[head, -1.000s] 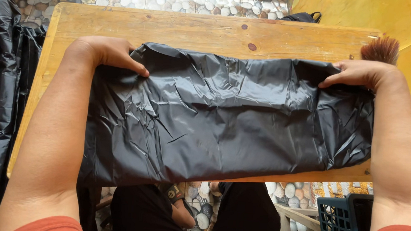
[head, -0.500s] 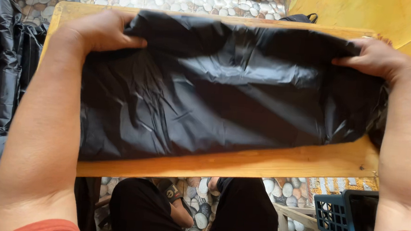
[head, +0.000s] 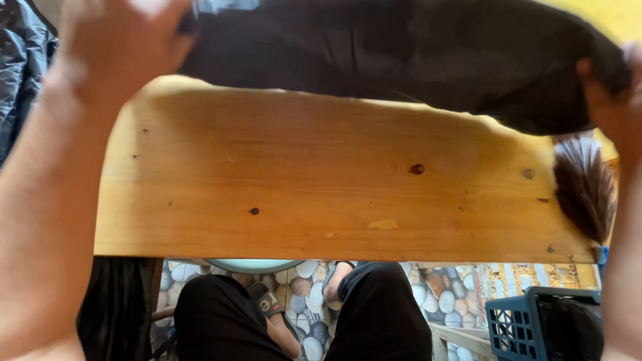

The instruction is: The person cleans a small black package on a wooden table using a feather duster, then places it in a blue crate. They then retrieve a larger black package, clean it with the duster, and fold it on the table.

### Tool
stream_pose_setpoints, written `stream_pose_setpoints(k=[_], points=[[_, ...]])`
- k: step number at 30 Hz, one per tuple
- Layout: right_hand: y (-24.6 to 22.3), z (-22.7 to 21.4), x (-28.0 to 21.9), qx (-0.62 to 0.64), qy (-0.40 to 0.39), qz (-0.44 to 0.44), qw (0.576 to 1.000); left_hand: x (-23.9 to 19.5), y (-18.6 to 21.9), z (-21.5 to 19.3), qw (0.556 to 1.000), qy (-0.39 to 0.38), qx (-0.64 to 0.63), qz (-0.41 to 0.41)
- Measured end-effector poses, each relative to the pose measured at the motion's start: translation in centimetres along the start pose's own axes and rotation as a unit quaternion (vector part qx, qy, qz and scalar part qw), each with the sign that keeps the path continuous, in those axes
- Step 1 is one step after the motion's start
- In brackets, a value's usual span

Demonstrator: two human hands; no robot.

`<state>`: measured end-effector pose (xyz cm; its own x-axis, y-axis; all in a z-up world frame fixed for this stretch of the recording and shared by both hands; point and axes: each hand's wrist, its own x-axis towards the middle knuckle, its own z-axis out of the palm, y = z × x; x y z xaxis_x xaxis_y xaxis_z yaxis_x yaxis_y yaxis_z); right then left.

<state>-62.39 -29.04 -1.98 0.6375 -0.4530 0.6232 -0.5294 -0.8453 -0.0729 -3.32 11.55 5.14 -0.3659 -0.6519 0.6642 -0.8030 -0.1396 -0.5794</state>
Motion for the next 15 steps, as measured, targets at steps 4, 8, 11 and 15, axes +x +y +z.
stream_pose_setpoints(k=[4,8,11,15], points=[[-5.5,0.3,-5.4,0.020,0.042,-0.091,0.995,-2.3,5.8,-5.1,0.985,0.025,-0.170,-0.016],[-13.4,-1.7,-7.9,0.102,-0.022,-0.102,0.989,-8.5,10.9,-6.2,0.980,-0.030,-0.197,-0.011],[-12.6,-0.7,-11.3,0.001,-0.084,-0.152,0.985,-11.8,13.1,-6.8,0.963,-0.120,-0.243,-0.007],[-12.3,-0.8,-14.1,-0.161,-0.106,-0.153,0.969,-14.6,13.6,-6.8,0.954,-0.176,-0.241,-0.022]])
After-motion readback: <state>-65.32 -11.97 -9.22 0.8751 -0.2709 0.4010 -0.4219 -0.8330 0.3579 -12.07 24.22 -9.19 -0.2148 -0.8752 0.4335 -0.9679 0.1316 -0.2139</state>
